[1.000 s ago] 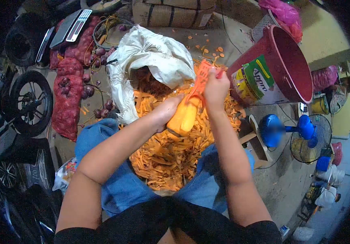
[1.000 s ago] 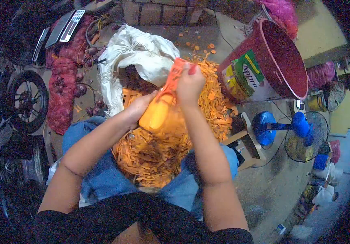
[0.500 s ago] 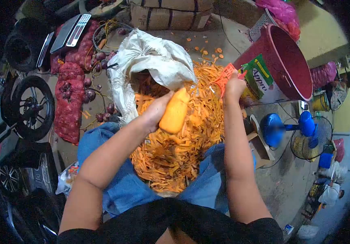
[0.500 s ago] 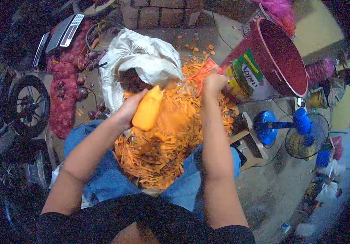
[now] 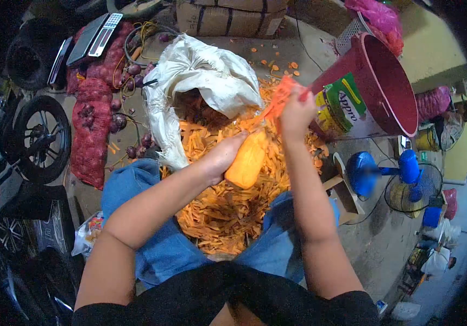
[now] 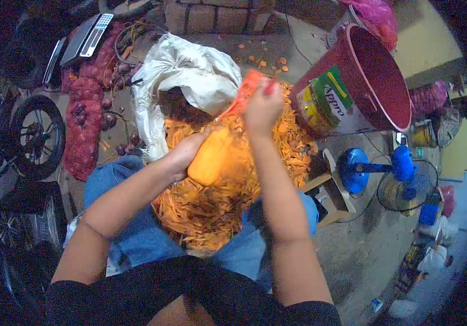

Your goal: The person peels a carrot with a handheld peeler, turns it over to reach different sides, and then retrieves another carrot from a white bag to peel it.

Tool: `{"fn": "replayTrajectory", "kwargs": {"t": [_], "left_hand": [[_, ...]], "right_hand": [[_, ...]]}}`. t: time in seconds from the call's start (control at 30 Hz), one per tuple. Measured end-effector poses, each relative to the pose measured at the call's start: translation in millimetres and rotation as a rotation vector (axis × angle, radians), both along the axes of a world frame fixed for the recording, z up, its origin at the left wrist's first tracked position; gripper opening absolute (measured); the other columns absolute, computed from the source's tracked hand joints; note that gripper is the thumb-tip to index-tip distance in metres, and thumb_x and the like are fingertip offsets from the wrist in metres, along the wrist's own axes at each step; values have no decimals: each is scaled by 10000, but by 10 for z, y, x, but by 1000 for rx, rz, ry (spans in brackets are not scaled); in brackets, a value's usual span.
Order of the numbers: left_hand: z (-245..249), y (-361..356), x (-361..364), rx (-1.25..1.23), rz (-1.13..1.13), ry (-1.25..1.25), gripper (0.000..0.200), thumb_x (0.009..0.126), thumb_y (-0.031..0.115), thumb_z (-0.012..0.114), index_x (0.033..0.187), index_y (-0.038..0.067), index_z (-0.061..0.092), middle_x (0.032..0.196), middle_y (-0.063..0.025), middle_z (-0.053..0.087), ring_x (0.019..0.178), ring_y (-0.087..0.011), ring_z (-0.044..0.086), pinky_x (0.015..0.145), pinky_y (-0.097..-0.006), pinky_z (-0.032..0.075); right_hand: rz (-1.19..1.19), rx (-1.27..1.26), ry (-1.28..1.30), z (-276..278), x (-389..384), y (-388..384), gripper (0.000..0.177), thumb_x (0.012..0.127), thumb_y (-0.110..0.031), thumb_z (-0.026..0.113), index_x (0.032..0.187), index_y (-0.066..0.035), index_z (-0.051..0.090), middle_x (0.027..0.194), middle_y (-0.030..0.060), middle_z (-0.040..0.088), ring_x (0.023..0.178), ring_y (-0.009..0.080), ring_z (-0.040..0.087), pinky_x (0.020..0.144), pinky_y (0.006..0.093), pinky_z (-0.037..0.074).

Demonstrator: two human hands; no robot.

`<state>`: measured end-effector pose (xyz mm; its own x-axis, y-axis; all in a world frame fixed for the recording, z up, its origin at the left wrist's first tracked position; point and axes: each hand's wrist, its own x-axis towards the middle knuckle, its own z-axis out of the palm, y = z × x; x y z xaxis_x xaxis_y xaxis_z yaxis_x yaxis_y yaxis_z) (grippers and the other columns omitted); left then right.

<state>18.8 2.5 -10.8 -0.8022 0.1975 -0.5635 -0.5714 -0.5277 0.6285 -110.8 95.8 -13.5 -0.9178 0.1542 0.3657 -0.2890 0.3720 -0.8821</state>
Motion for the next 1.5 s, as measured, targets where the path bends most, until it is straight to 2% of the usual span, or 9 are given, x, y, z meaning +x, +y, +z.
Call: {"fn": "replayTrajectory", "kwargs": {"t": [0.13, 0.17, 0.33, 0.4, 0.5, 0.6, 0.8, 0.9, 1.5], "left_hand": [[282, 0, 74, -92, -57, 132, 385, 845, 347, 295, 1010, 45, 468, 889, -61, 552, 728, -138, 554, 644, -267, 453], [255, -69, 53, -41, -34, 81, 382, 845, 341, 301, 1012, 39, 466, 893, -63, 551, 734, -138, 553, 645, -264, 452], [222, -201, -29, 112, 170, 1, 366, 822, 334, 373, 1019, 37, 459, 894, -74, 544, 777, -144, 542, 696, -273, 437], [164, -268, -33, -30, 109, 46, 393, 754, 288, 498, 1038, 26, 427, 910, -75, 526, 813, -149, 524, 718, -270, 420], [82, -370, -81, -928, -72, 321, 597, 569, 166, 662, 1061, 2, 366, 948, -87, 481, 847, -151, 475, 747, -265, 385], [176, -412, -77, -1080, -169, 351, 641, 560, 180, 679, 1080, 15, 342, 948, -90, 466, 862, -165, 462, 758, -276, 381], [122, -366, -28, -527, 107, 302, 620, 583, 156, 666, 1084, 57, 315, 964, -90, 426, 875, -157, 449, 749, -266, 387], [156, -425, -65, -363, 97, 178, 648, 581, 110, 654, 1098, 39, 270, 947, -122, 424, 788, -186, 494, 645, -296, 448], [105, -498, -141, -134, 81, 344, 705, 551, 24, 669, 1116, 91, 252, 988, -71, 396, 894, -163, 451, 738, -279, 412]], "right_hand": [[-248, -28, -132, -287, -421, 388, 202, 785, -159, 458, 687, 17, 469, 591, 59, 480, 530, 149, 427, 497, 298, 345], [-250, -168, -367, -235, -411, 394, 199, 791, -170, 463, 722, 15, 486, 634, 21, 495, 558, 104, 431, 503, 264, 350], [-53, -366, -245, -90, -244, 145, 204, 784, -174, 478, 713, 17, 466, 619, 25, 477, 541, 99, 411, 499, 268, 341], [-12, -509, -319, 82, -132, 63, 221, 781, -181, 483, 693, 20, 451, 581, 38, 459, 518, 100, 386, 492, 276, 332], [126, -259, 27, 267, 19, 10, 219, 790, -205, 475, 738, 8, 469, 598, 19, 456, 524, 92, 384, 500, 251, 338], [172, 75, 341, 381, 95, 21, 209, 805, -206, 453, 769, -2, 481, 623, 3, 460, 549, 87, 394, 528, 222, 345], [315, -15, 2, 357, 92, 155, 178, 781, -202, 465, 793, -27, 493, 629, 98, 509, 560, 180, 499, 529, 283, 386], [419, 716, -164, 368, 144, 223, 144, 667, -106, 478, 798, -52, 503, 646, 192, 527, 653, 342, 519, 566, 405, 398], [602, 913, -192, 204, 507, 335, 302, 679, -323, 534, 739, -36, 463, 616, 180, 541, 588, 340, 535, 533, 419, 423]]}}
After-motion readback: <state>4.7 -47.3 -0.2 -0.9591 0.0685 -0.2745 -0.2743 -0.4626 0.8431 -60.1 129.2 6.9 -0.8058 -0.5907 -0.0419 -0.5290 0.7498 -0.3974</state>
